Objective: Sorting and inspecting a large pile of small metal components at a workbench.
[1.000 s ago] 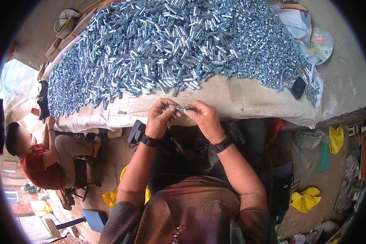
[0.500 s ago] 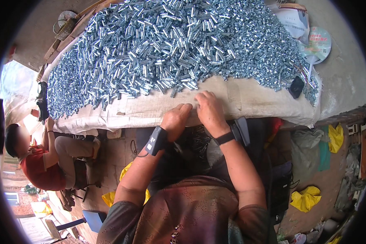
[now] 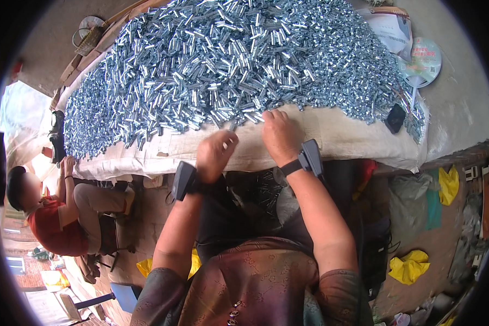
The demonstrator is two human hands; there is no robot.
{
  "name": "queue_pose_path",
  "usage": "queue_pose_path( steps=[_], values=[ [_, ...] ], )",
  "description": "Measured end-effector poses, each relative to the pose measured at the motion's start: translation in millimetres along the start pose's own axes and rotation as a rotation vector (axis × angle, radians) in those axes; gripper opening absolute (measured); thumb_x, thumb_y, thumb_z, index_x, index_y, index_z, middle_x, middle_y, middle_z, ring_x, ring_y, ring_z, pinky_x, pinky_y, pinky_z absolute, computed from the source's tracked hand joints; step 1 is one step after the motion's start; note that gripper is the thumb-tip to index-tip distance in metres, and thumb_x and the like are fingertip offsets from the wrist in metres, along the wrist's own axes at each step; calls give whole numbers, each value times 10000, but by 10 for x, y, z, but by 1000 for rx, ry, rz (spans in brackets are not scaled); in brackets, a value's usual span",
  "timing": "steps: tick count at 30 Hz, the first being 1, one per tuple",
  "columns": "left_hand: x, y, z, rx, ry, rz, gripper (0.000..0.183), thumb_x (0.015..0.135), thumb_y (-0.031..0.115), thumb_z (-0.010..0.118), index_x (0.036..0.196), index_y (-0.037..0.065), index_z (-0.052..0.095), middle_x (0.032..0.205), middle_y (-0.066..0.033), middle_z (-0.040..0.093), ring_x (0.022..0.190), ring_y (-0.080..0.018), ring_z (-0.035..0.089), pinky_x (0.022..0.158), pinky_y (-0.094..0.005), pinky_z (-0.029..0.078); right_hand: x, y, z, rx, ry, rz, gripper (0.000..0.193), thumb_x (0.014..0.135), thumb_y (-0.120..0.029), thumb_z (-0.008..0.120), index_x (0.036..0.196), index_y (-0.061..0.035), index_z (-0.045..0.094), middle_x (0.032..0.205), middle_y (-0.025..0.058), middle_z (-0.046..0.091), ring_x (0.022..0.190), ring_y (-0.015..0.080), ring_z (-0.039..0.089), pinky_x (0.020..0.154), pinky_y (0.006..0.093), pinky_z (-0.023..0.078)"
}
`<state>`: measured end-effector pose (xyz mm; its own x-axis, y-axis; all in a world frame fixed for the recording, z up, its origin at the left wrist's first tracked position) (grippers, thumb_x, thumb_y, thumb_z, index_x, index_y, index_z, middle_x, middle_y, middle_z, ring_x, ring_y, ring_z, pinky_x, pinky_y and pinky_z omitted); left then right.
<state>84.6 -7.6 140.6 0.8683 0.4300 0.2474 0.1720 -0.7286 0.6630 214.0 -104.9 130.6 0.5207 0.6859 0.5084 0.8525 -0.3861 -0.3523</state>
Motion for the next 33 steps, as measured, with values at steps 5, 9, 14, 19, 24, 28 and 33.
queue_pose_path(
  steps=[5, 9, 14, 19, 24, 28, 33],
  values=[
    [426, -188, 81, 363, 60, 38, 148, 802, 181, 589, 842, 40, 564, 793, -155, 607, 770, -340, 579, 672, -427, 443, -79, 71, -68, 3, 38, 67, 99, 753, -88, 576, 848, -70, 556, 845, 83, 586, 835, 265, 575, 669, 394, 480],
    [445, -238, 156, 339, 68, 35, 120, 772, 82, 578, 862, 29, 519, 785, -169, 598, 744, -351, 587, 642, -412, 460, -184, 137, -18, 228, 32, 170, 143, 730, -40, 598, 865, -47, 550, 835, 91, 595, 787, 269, 583, 647, 376, 475],
    [267, -223, 156, -325, 33, -127, 320, 772, 39, 629, 1078, 15, 540, 757, -84, 592, 677, -155, 612, 571, -275, 479, -326, 132, 8, 662, 44, 299, 168, 743, 13, 601, 899, -18, 547, 831, 90, 589, 727, 201, 588, 632, 315, 470],
    [74, -166, 298, -724, -119, -220, 255, 846, 34, 592, 1095, 1, 550, 827, -20, 605, 705, -72, 571, 593, -196, 460, -390, -122, 27, 910, -63, 284, 164, 777, 6, 593, 937, -15, 560, 847, 90, 586, 731, 166, 579, 646, 287, 471],
    [26, -236, 359, -708, -156, -209, 132, 841, 15, 595, 971, -10, 591, 791, -23, 618, 683, -64, 573, 615, -200, 468, -399, -86, 1, 787, -167, 205, 139, 762, -43, 606, 893, -23, 564, 856, 121, 585, 760, 276, 583, 670, 348, 473],
    [65, -285, 394, -685, -92, -229, 120, 862, 61, 597, 970, 8, 593, 769, -15, 624, 656, -60, 570, 575, -194, 457, -239, 377, -371, 232, 19, 176, 230, 769, -79, 620, 987, -29, 566, 942, 142, 584, 899, 306, 560, 778, 401, 460],
    [28, -359, 457, -702, -145, -283, 117, 867, 60, 590, 972, 9, 581, 764, -23, 623, 609, -49, 536, 512, -184, 418, 166, 1029, -579, -193, 25, 247, 443, 787, -111, 633, 1189, 3, 486, 1227, 160, 497, 1168, 304, 438, 1003, 396, 359]
  ],
)
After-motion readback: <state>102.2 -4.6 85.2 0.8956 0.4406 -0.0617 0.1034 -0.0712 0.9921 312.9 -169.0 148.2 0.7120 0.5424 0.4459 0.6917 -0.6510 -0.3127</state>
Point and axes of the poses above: each hand's wrist, its own x-axis towards the middle knuckle, its own z-axis out of the palm, y = z × x, the point moved 6 cm from there along x, towards the middle knuckle
